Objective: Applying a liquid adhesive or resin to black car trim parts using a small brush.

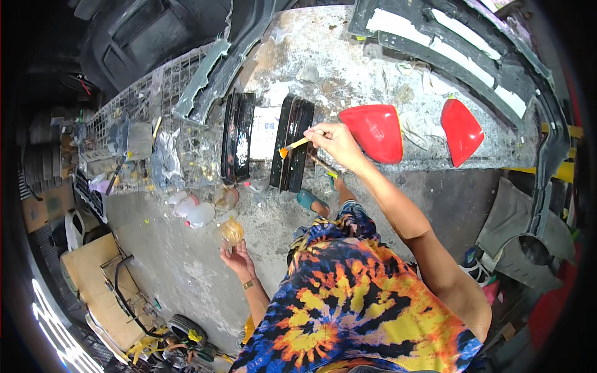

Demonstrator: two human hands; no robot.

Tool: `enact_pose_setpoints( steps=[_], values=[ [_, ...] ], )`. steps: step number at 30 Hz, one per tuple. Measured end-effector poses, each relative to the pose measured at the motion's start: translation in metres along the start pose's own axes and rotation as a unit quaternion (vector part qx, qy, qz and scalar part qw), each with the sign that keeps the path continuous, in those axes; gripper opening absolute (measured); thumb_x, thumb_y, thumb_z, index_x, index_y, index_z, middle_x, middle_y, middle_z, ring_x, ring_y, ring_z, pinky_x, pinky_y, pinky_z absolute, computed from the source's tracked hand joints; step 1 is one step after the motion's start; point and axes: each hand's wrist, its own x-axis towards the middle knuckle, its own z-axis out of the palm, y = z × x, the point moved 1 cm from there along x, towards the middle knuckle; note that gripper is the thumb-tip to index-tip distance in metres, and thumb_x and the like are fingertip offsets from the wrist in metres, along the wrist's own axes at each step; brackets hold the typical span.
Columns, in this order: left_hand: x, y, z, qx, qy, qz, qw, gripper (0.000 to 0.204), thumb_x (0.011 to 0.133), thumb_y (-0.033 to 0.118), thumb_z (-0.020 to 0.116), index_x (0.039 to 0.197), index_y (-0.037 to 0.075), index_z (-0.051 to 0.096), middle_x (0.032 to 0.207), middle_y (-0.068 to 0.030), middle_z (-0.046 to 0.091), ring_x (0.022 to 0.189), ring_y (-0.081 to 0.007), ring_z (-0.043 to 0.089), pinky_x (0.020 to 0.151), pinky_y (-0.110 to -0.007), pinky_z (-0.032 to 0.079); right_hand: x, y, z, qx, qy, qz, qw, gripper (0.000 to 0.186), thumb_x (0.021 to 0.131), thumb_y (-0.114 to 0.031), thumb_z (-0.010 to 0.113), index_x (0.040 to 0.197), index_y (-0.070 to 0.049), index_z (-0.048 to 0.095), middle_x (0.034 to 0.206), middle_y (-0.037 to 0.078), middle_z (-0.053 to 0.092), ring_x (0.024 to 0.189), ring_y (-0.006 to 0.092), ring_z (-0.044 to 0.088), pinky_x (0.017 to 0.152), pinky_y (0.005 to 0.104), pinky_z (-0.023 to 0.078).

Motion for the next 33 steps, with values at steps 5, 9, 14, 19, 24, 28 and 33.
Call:
enact_pose_setpoints(
  steps=[5,9,14,19,24,28,33],
  values=[
    [-0.009,0.008,0.009,0.002,0.017,0.022,1.000,0.050,0.087,0.044,0.055,0.121,0.008,0.050,0.119,-0.0156,0.054,0.109,-0.0290,0.056,0.093,-0.040,0.047,0.033,-0.019,-0.016,-0.016,0.006,-0.005,1.000,0.017,0.089,-0.015,0.063,0.093,0.000,0.068,0.065,-0.003,0.057,0.057,0.0014,0.045,0.049,0.0191,0.034],
    [-0.019,0.014,0.027,0.001,0.047,0.016,0.999,0.053,0.088,0.042,0.053,0.126,0.006,0.045,0.121,-0.0121,0.054,0.102,-0.0250,0.059,0.084,-0.037,0.052,0.060,-0.022,-0.032,-0.018,0.014,-0.026,0.999,0.016,0.089,-0.017,0.063,0.087,-0.002,0.068,0.064,-0.004,0.056,0.054,0.0009,0.040,0.046,0.0196,0.030],
    [-0.025,0.017,0.047,-0.001,0.063,0.021,0.998,0.047,0.088,0.041,0.053,0.119,0.006,0.048,0.118,-0.0119,0.055,0.098,-0.0264,0.061,0.082,-0.036,0.054,0.091,-0.019,-0.053,0.000,0.031,0.016,0.999,0.014,0.088,-0.018,0.064,0.083,-0.006,0.068,0.062,-0.005,0.056,0.048,0.0011,0.036,0.044,0.0196,0.026],
    [-0.037,0.023,0.061,-0.008,0.064,0.036,0.997,0.044,0.088,0.040,0.052,0.116,0.006,0.051,0.116,-0.0129,0.057,0.101,-0.0282,0.061,0.084,-0.037,0.053,0.117,-0.021,-0.070,0.032,0.080,0.067,0.994,0.011,0.087,-0.014,0.064,0.086,-0.005,0.069,0.061,-0.003,0.058,0.049,0.0004,0.038,0.044,0.0184,0.026],
    [-0.054,0.037,0.058,-0.004,0.100,0.058,0.993,0.047,0.087,0.043,0.054,0.117,0.007,0.049,0.117,-0.0147,0.055,0.103,-0.0286,0.058,0.088,-0.039,0.050,0.099,-0.050,-0.071,0.003,0.135,0.025,0.991,0.016,0.087,-0.019,0.064,0.091,-0.004,0.070,0.063,-0.003,0.059,0.053,0.0024,0.040,0.048,0.0220,0.031],
    [-0.052,0.033,0.067,-0.011,0.095,0.054,0.994,0.052,0.084,0.045,0.058,0.118,0.008,0.045,0.118,-0.0154,0.052,0.104,-0.0285,0.056,0.091,-0.039,0.047,0.077,-0.059,-0.083,0.041,0.139,0.072,0.987,0.015,0.088,-0.016,0.063,0.096,-0.004,0.070,0.066,-0.004,0.057,0.052,-0.0005,0.037,0.045,0.0192,0.025],
    [-0.061,0.048,0.059,-0.025,0.118,0.061,0.991,0.053,0.085,0.044,0.057,0.121,0.008,0.044,0.118,-0.0153,0.053,0.104,-0.0282,0.056,0.091,-0.039,0.047,0.050,-0.086,-0.064,0.087,0.114,0.091,0.986,0.015,0.089,-0.012,0.062,0.099,-0.004,0.069,0.067,-0.004,0.058,0.050,-0.0013,0.033,0.044,0.0176,0.021]
  ],
)
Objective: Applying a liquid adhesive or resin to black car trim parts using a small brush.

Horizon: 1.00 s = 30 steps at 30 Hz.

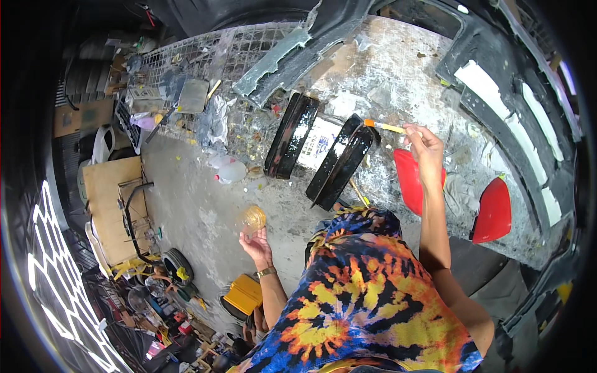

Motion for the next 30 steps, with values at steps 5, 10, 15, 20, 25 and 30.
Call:
enact_pose_setpoints(
  steps=[5,10,15,20,25,30],
  values=[
    [0.008,0.009,-0.012,0.006,-0.001,0.006,1.000,0.053,0.085,0.045,0.056,0.121,0.007,0.048,0.119,-0.0166,0.054,0.103,-0.0283,0.057,0.090,-0.038,0.048,-0.023,-0.017,0.054,-0.072,-0.055,-0.033,0.995,0.020,0.088,-0.012,0.063,0.105,-0.005,0.069,0.073,-0.001,0.062,0.059,0.0026,0.047,0.051,0.0185,0.034],
    [0.024,-0.002,-0.029,-0.034,-0.001,-0.017,0.999,0.051,0.090,0.042,0.050,0.125,0.005,0.046,0.120,-0.0170,0.055,0.108,-0.0280,0.057,0.090,-0.039,0.049,-0.027,-0.021,0.123,-0.204,-0.090,-0.177,0.959,0.019,0.087,-0.013,0.064,0.101,-0.002,0.070,0.080,0.007,0.065,0.066,0.0114,0.058,0.061,0.0247,0.045],
    [0.051,-0.005,-0.050,-0.031,-0.020,-0.046,0.998,0.054,0.090,0.042,0.050,0.129,0.005,0.044,0.123,-0.0145,0.054,0.110,-0.0259,0.056,0.090,-0.039,0.049,-0.020,-0.004,0.166,-0.291,-0.004,-0.256,0.922,0.020,0.085,-0.015,0.064,0.100,-0.004,0.070,0.080,0.012,0.065,0.061,0.0234,0.059,0.061,0.0311,0.046],
    [0.087,0.003,-0.060,-0.022,-0.050,-0.058,0.997,0.055,0.090,0.041,0.049,0.130,0.003,0.043,0.128,-0.0138,0.051,0.112,-0.0253,0.055,0.091,-0.038,0.049,-0.015,0.019,0.180,-0.318,0.086,-0.308,0.892,0.020,0.085,-0.010,0.064,0.103,-0.002,0.069,0.070,0.009,0.059,0.055,0.0147,0.050,0.053,0.0272,0.041],
    [0.121,0.023,-0.075,-0.007,-0.069,-0.046,0.997,0.057,0.091,0.041,0.048,0.132,0.003,0.040,0.131,-0.0139,0.048,0.112,-0.0259,0.054,0.091,-0.038,0.048,-0.032,0.034,0.202,-0.321,0.078,-0.334,0.883,0.021,0.085,-0.007,0.064,0.105,-0.002,0.068,0.069,0.008,0.058,0.055,0.0127,0.050,0.053,0.0266,0.040],
    [0.127,0.028,-0.074,-0.009,-0.078,-0.041,0.996,0.056,0.092,0.041,0.046,0.134,0.005,0.039,0.132,-0.0139,0.047,0.113,-0.0251,0.053,0.091,-0.037,0.048,-0.063,0.041,0.211,-0.360,0.031,-0.323,0.875,0.021,0.083,-0.009,0.067,0.103,-0.003,0.067,0.070,0.010,0.056,0.054,0.0234,0.054,0.052,0.0327,0.042]
  ],
)
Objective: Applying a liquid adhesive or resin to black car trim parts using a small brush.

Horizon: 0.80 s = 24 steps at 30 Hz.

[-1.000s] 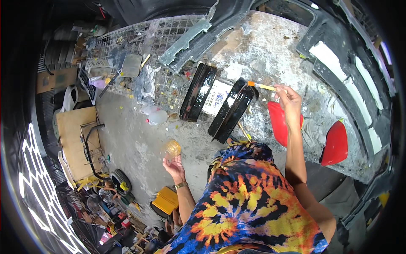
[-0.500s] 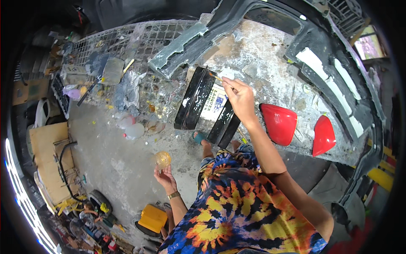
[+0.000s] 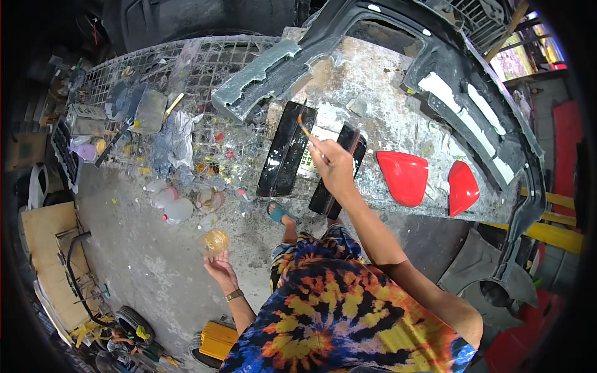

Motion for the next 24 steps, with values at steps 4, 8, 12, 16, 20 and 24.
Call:
enact_pose_setpoints(
  steps=[4,8,12,16,20,24],
  values=[
    [0.003,-0.001,-0.001,-0.004,0.000,0.000,1.000,0.059,0.093,0.043,0.045,0.137,0.004,0.036,0.133,-0.0144,0.046,0.115,-0.0254,0.052,0.091,-0.037,0.048,-0.020,-0.013,-0.002,-0.019,-0.041,-0.031,0.998,0.018,0.082,-0.009,0.067,0.100,-0.005,0.067,0.067,0.009,0.054,0.054,0.0257,0.055,0.050,0.0350,0.044],
    [0.004,-0.006,0.007,-0.018,0.003,-0.012,1.000,0.062,0.093,0.043,0.045,0.138,0.002,0.034,0.135,-0.0150,0.045,0.116,-0.0260,0.051,0.093,-0.039,0.047,-0.034,-0.035,-0.022,-0.031,-0.119,-0.038,0.992,0.018,0.081,-0.009,0.067,0.099,-0.006,0.068,0.068,0.009,0.055,0.056,0.0253,0.057,0.051,0.0361,0.046],
    [0.002,-0.007,0.014,-0.031,-0.015,-0.019,0.999,0.060,0.090,0.039,0.051,0.136,0.003,0.037,0.132,-0.0176,0.045,0.117,-0.0278,0.051,0.096,-0.039,0.045,-0.008,-0.033,-0.048,-0.043,-0.153,-0.070,0.985,0.018,0.082,-0.009,0.066,0.100,-0.006,0.068,0.072,0.010,0.057,0.060,0.0247,0.058,0.055,0.0334,0.047],
    [0.013,-0.020,0.005,-0.031,-0.031,-0.018,0.999,0.062,0.093,0.039,0.045,0.140,0.001,0.031,0.139,-0.0165,0.041,0.123,-0.0277,0.046,0.101,-0.041,0.041,0.072,-0.038,-0.057,-0.160,-0.127,-0.108,0.973,0.018,0.085,-0.012,0.062,0.100,-0.006,0.069,0.078,0.012,0.061,0.073,0.0281,0.061,0.067,0.0364,0.048],
    [0.009,-0.023,0.014,-0.024,-0.034,-0.019,0.999,0.061,0.094,0.039,0.042,0.140,0.001,0.030,0.142,-0.0166,0.038,0.127,-0.0281,0.042,0.104,-0.042,0.038,0.129,-0.050,-0.038,-0.218,-0.184,-0.178,0.942,0.018,0.086,-0.016,0.060,0.099,-0.006,0.068,0.087,0.013,0.064,0.081,0.0322,0.063,0.072,0.0397,0.049],
    [0.011,-0.030,0.013,-0.004,-0.073,-0.004,0.997,0.060,0.096,0.041,0.038,0.141,0.003,0.027,0.146,-0.0167,0.031,0.133,-0.0277,0.034,0.107,-0.042,0.034,0.140,-0.041,-0.020,-0.364,-0.316,-0.171,0.859,0.019,0.087,-0.018,0.059,0.101,-0.008,0.066,0.094,0.011,0.063,0.085,0.0322,0.063,0.074,0.0421,0.051]
  ],
)
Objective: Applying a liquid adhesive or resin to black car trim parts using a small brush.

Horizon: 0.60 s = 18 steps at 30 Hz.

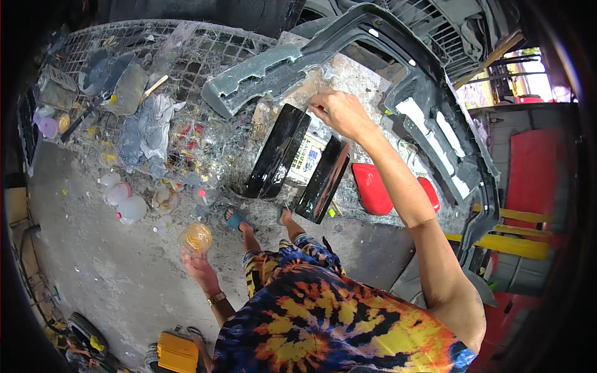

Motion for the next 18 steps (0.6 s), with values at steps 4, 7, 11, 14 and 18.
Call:
enact_pose_setpoints(
  steps=[4,7,11,14,18],
  values=[
    [-0.006,-0.005,-0.017,-0.019,-0.006,0.006,1.000,0.061,0.097,0.042,0.037,0.143,0.004,0.023,0.148,-0.0162,0.028,0.135,-0.0279,0.031,0.108,-0.043,0.031,-0.014,-0.031,0.004,0.010,0.022,-0.067,0.997,0.015,0.085,-0.019,0.060,0.094,-0.008,0.065,0.090,0.011,0.062,0.080,0.0323,0.064,0.068,0.0431,0.053],
    [0.000,-0.003,-0.012,0.002,0.032,-0.028,0.999,0.062,0.097,0.042,0.036,0.143,0.004,0.024,0.148,-0.0172,0.029,0.135,-0.0307,0.031,0.112,-0.044,0.024,-0.032,-0.045,0.000,0.014,-0.001,-0.049,0.999,0.016,0.085,-0.020,0.060,0.095,-0.008,0.066,0.090,0.010,0.061,0.079,0.0311,0.064,0.068,0.0424,0.053],
    [0.013,-0.003,-0.020,0.028,0.005,0.000,1.000,0.060,0.097,0.040,0.037,0.143,0.004,0.025,0.147,-0.0172,0.029,0.136,-0.0316,0.029,0.111,-0.046,0.025,-0.046,-0.067,0.001,0.029,-0.032,-0.034,0.998,0.016,0.086,-0.020,0.059,0.096,-0.009,0.066,0.088,0.008,0.061,0.079,0.0300,0.064,0.066,0.0411,0.053],
    [0.011,-0.003,-0.028,0.075,0.014,0.023,0.997,0.057,0.098,0.038,0.037,0.142,0.003,0.026,0.146,-0.0173,0.031,0.135,-0.0324,0.031,0.110,-0.047,0.029,-0.052,-0.082,0.007,0.039,-0.025,-0.066,0.997,0.016,0.086,-0.019,0.060,0.097,-0.008,0.066,0.087,0.008,0.060,0.077,0.0301,0.064,0.065,0.0416,0.052],
    [0.024,0.007,-0.021,0.075,-0.068,0.071,0.992,0.066,0.096,0.037,0.044,0.145,0.003,0.016,0.150,-0.0174,0.021,0.137,-0.0332,0.026,0.112,-0.049,0.023,-0.065,-0.104,0.009,0.058,-0.034,-0.045,0.997,0.018,0.085,-0.016,0.063,0.100,-0.009,0.068,0.086,0.008,0.060,0.073,0.0286,0.062,0.065,0.0401,0.051]
  ],
)
